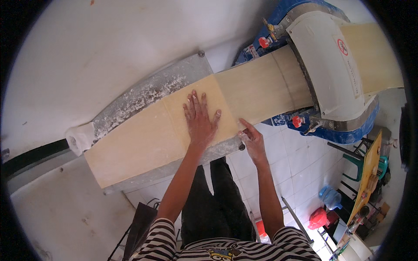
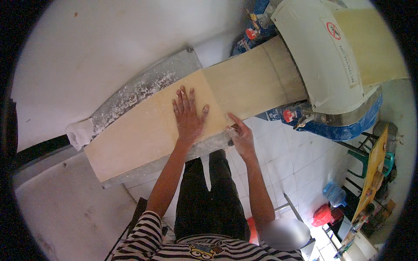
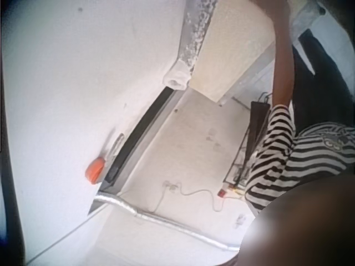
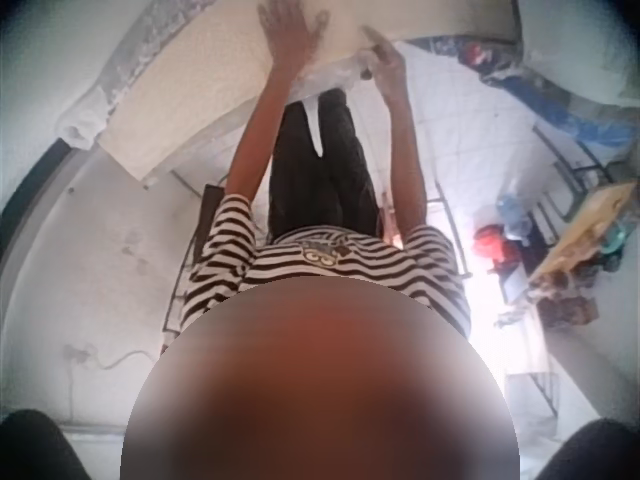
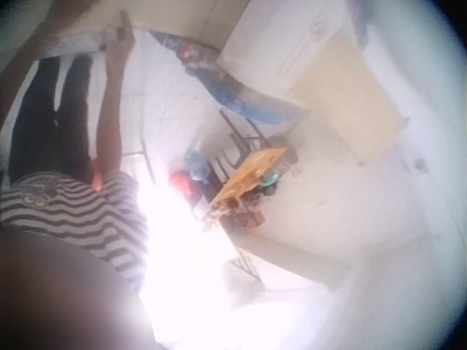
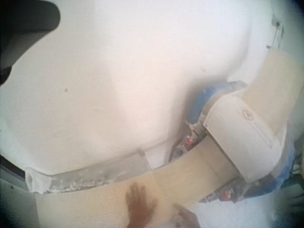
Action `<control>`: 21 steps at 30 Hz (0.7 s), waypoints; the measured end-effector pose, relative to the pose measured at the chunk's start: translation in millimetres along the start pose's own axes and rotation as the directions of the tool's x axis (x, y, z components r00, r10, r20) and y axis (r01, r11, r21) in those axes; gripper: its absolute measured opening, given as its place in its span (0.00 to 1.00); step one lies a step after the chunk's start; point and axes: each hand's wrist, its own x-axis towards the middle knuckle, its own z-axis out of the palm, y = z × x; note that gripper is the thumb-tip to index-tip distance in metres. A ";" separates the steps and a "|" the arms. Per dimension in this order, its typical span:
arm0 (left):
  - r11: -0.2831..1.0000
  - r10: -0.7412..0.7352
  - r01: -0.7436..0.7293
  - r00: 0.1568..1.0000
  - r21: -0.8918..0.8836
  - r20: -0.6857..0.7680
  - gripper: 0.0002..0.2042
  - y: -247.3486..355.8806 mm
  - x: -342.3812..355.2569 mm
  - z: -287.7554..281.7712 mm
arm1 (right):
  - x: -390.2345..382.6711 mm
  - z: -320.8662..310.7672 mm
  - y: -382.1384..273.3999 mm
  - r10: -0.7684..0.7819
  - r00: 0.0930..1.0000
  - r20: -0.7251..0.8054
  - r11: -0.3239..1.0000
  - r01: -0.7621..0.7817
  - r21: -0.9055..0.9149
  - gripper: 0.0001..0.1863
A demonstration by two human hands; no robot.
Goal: The person operates a dough sheeter, repeatedly feeding a sheet of dough through the machine and folding it to thin it. They adjust the dough edges and guide it through the rollers multiple times.
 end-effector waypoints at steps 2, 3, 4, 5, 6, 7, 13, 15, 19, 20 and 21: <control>0.997 -0.016 0.013 0.998 0.071 0.055 0.38 -2.3 -1.0 6.4 | -4.6 -1.3 -9.8 -0.078 0.994 -0.075 0.951 0.052 -0.306 0.22; 0.997 -0.004 0.000 0.999 0.078 0.053 0.38 -4.2 -2.2 7.3 | -6.7 -1.2 -14.9 -0.130 0.986 -0.107 0.885 0.066 -0.462 0.21; 0.996 -0.002 -0.003 0.999 0.089 0.054 0.38 -5.4 -2.6 8.0 | -7.4 -0.3 -19.7 -0.179 0.978 -0.106 0.867 0.106 -0.486 0.20; 0.995 -0.010 0.002 0.997 0.100 0.075 0.37 -7.1 -1.6 8.3 | -6.6 1.1 -24.1 -0.231 0.966 -0.119 0.837 0.135 -0.530 0.18; 0.995 -0.010 0.003 0.998 0.097 0.066 0.37 -8.8 -1.9 7.7 | -4.9 3.5 -27.8 -0.291 0.948 -0.129 0.796 0.165 -0.583 0.17; 0.995 -0.022 0.014 0.996 0.095 0.086 0.37 -10.6 -2.4 6.9 | -1.8 6.9 -30.7 -0.346 0.934 -0.092 0.782 0.233 -0.578 0.16; 0.987 -0.050 0.033 0.993 0.159 0.107 0.37 -36.1 -24.7 -11.1 | 10.9 33.7 -37.6 -0.485 0.871 0.079 0.676 0.431 -0.597 0.14; 0.984 -0.049 0.028 0.992 0.178 0.114 0.37 -46.0 -31.2 -17.5 | 8.3 37.4 -38.2 -0.452 0.887 0.097 0.704 0.421 -0.572 0.13; 0.979 -0.061 0.033 0.989 0.200 0.137 0.37 -55.2 -40.1 -28.4 | -4.4 33.4 -35.8 -0.486 0.873 0.033 0.689 0.406 -0.600 0.11; 0.978 -0.072 0.038 0.985 0.204 0.157 0.37 -56.1 -41.2 -30.9 | -9.2 29.9 -34.1 -0.456 0.890 -0.013 0.722 0.362 -0.590 0.11; 0.982 -0.051 0.021 0.986 0.190 0.156 0.38 -56.5 -42.1 -32.8 | -14.3 25.7 -31.9 -0.405 0.912 -0.062 0.764 0.301 -0.571 0.10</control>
